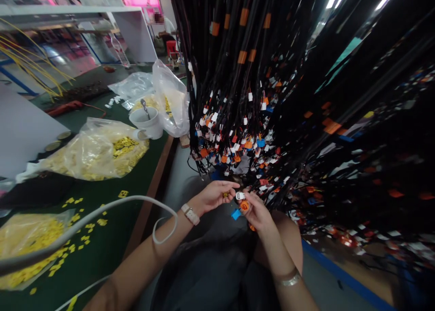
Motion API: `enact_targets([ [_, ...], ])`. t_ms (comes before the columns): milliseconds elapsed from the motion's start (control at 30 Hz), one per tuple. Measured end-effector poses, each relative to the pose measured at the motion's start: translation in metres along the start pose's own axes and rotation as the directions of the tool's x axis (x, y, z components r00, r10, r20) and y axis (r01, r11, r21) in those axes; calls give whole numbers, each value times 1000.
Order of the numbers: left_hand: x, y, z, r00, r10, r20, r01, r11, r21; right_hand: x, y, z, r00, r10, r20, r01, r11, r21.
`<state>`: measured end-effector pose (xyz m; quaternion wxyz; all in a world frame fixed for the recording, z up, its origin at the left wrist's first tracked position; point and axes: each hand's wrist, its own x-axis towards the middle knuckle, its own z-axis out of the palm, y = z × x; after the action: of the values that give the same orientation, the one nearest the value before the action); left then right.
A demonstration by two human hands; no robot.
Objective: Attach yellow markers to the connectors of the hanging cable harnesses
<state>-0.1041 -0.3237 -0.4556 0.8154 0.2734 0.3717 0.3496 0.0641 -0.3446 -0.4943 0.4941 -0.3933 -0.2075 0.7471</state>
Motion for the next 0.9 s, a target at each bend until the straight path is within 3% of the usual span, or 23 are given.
enact_targets([
  [400,2,-3,2,997,-7,-75,4,999,-43,2,-2,0,997,70,-40,-63,985,160],
  [567,1,-2,3,997,-16,-76,13,999,-43,4,4,-2,999,21,-48,-16,995,103],
  [900,0,-4,5,1000,-2,-31,1,1000,-30,6,4,0,996,34,-80,-29,997,70],
])
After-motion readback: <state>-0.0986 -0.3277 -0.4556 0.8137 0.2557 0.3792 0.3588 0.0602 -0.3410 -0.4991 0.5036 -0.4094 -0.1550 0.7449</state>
